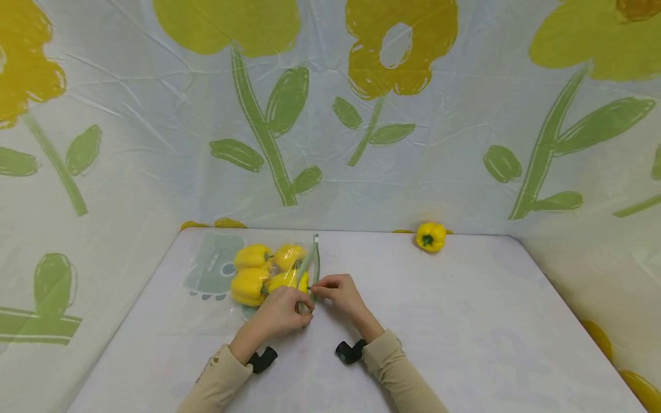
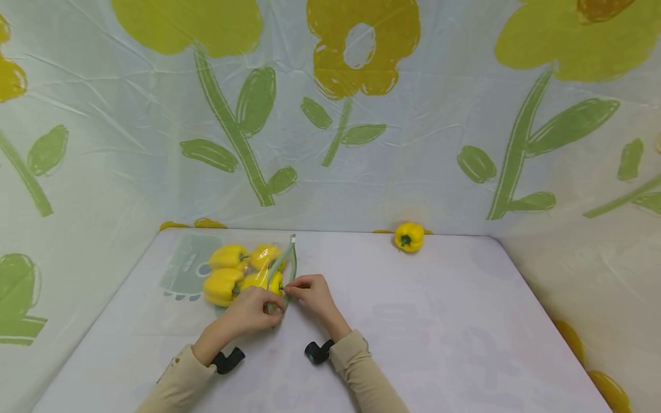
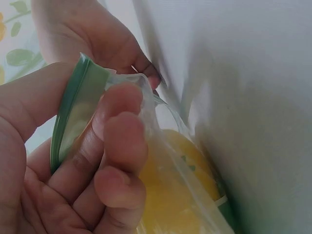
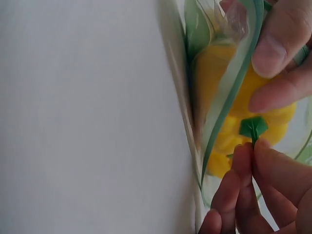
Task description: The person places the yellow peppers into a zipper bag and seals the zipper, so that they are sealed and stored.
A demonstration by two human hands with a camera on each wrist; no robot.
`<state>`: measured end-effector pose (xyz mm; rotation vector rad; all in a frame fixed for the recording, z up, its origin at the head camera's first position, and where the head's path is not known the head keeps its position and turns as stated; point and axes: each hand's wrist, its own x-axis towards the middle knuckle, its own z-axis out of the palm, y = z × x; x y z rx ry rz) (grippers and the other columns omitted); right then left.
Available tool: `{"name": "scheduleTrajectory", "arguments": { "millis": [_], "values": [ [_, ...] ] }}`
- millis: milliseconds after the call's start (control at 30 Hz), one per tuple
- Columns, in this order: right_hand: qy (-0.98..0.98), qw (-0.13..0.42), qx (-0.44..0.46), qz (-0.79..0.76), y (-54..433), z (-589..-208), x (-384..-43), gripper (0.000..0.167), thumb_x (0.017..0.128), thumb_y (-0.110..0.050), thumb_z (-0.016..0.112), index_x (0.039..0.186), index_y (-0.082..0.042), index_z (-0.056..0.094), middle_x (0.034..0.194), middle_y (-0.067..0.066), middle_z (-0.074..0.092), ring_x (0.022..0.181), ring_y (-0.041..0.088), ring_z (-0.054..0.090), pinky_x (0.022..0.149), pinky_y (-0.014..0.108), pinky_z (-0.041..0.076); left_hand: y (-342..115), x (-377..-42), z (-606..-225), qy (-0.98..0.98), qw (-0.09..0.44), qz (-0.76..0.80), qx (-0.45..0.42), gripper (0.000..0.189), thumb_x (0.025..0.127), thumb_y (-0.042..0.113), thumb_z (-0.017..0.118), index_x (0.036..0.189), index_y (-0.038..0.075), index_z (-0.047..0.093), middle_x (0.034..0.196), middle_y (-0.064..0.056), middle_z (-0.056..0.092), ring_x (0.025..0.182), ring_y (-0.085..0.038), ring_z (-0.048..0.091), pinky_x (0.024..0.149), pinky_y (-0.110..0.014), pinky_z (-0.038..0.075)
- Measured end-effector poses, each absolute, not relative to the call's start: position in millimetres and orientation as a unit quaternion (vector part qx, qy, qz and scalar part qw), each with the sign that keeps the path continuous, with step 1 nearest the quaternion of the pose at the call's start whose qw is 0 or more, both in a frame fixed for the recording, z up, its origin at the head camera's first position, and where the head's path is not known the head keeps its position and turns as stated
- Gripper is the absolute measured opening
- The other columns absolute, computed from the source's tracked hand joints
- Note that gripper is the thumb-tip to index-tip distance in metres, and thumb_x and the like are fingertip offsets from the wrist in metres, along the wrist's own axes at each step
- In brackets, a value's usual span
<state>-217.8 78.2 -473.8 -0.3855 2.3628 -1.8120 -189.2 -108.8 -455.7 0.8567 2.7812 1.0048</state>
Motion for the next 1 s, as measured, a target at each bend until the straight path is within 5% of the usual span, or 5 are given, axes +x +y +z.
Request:
{"name": "scheduleTrajectory", "arguments": {
  "millis": [333, 633, 867, 1000],
  "values": [
    [0.773, 0.07, -0.142, -0.614, 68, -496, -229, 0.015, 0.09, -0.012, 0.071, 0.095, 0.001, 0.077, 0.089, 0.01, 0.074, 0.075, 0.008, 0.058, 0.068, 0.025, 0.045, -108, -191, -459, 0.898, 0.022, 0.323, 0.298, 0.007, 0.077, 0.009, 0.077, 0.084, 0.01, 0.077, 0.068, 0.01, 0.063, 0.052, -0.001, 0.048, 0.051, -0.023, 0.042],
    [0.769, 0.091, -0.15, -0.614, 69, -463, -214, 0.019, 0.093, -0.005, 0.065, 0.101, 0.01, 0.073, 0.097, 0.022, 0.072, 0.078, 0.011, 0.058, 0.07, 0.026, 0.045, -110, -191, -459, 0.898, 0.022, 0.326, 0.293, 0.006, 0.078, 0.01, 0.077, 0.084, 0.011, 0.077, 0.069, 0.01, 0.063, 0.052, -0.001, 0.049, 0.051, -0.023, 0.043],
    [0.761, 0.089, -0.109, -0.633, 94, -460, -236, 0.026, 0.094, -0.008, 0.064, 0.11, 0.012, 0.069, 0.102, 0.025, 0.07, 0.09, 0.035, 0.062, 0.081, 0.042, 0.05, -110, -191, -458, 0.901, 0.031, 0.325, 0.284, 0.006, 0.078, 0.01, 0.076, 0.085, 0.01, 0.077, 0.067, 0.009, 0.062, 0.052, -0.002, 0.05, 0.05, -0.024, 0.043],
    [0.766, 0.045, -0.081, -0.636, 126, -456, -259, 0.028, 0.095, -0.011, 0.065, 0.113, 0.01, 0.068, 0.103, 0.025, 0.069, 0.096, 0.039, 0.062, 0.088, 0.049, 0.049, -109, -190, -457, 0.9, 0.035, 0.329, 0.282, 0.008, 0.079, 0.01, 0.076, 0.087, 0.009, 0.077, 0.065, 0.009, 0.062, 0.052, -0.003, 0.05, 0.05, -0.024, 0.044]
  ]
}}
